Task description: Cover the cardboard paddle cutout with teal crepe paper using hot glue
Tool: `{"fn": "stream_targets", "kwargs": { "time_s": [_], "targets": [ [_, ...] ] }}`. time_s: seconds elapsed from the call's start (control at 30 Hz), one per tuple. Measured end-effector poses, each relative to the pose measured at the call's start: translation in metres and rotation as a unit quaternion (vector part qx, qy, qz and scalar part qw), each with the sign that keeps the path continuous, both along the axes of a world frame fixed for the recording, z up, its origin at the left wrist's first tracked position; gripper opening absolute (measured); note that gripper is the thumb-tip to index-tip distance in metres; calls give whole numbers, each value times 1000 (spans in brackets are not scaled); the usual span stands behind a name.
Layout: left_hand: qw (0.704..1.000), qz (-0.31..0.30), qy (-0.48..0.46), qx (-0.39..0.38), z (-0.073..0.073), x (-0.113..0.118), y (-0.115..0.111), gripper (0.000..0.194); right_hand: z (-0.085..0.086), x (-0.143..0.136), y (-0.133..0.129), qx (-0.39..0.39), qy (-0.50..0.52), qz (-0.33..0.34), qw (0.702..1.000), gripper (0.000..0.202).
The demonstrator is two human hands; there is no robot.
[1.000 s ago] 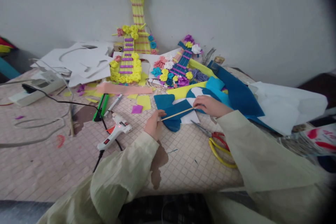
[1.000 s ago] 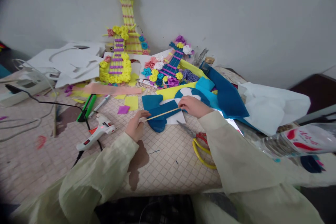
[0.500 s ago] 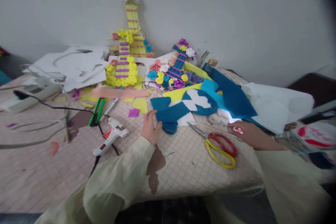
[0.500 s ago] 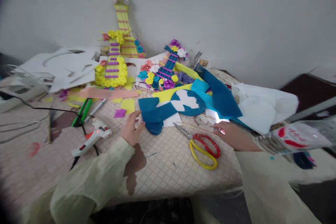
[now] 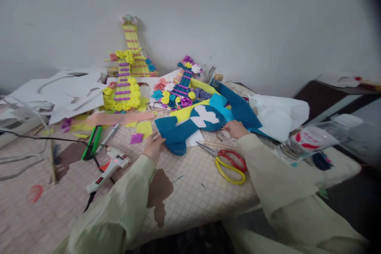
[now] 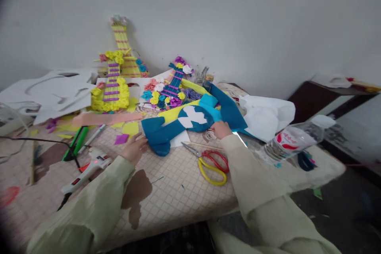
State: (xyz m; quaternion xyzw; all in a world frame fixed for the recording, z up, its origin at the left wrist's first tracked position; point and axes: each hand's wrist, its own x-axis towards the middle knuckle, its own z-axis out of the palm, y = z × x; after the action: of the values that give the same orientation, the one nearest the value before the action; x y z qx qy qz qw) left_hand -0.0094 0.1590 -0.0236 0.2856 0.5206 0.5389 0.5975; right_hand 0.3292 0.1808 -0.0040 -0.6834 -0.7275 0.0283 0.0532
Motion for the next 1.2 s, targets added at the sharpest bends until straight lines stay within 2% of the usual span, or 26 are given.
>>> {"fn": "stream_targets", "kwargs": {
  "time_s": [0.1, 0.2, 0.33, 0.5, 0.77, 0.87, 1.03, 1.13, 1.2],
  "targets": [
    [999, 5, -35, 9, 9, 3, -4, 44, 0, -5, 7, -5, -25, -22, 999, 30],
    [998, 10, -57, 17, 18, 5, -5, 46, 10, -6, 11, 5, -22, -21, 1000, 26],
    [994, 44, -103, 13, 32, 5, -3, 46, 27, -2, 17, 44, 6, -17, 999, 15],
    [989, 79, -122, 16, 41, 2, 0, 43, 38, 3, 21, 68, 62, -25, 995, 18],
    [977, 115, -169, 54, 50, -12, 2, 36, 38, 9, 6, -41, 206, 1, 978, 27],
    [973, 130, -180, 67, 55, -14, 2, 33, 34, 10, 3, -51, 231, -14, 971, 25],
    [971, 140, -178, 77, 53, -14, 2, 35, 26, 0, 6, -16, 252, -44, 967, 11],
    [972, 135, -173, 89, 45, -12, 0, 37, 25, -7, 5, 27, 280, -44, 959, 14],
    [975, 123, -158, 91, 36, -10, -3, 38, 26, -8, 1, 88, 295, -55, 950, 21]
  ]
}}
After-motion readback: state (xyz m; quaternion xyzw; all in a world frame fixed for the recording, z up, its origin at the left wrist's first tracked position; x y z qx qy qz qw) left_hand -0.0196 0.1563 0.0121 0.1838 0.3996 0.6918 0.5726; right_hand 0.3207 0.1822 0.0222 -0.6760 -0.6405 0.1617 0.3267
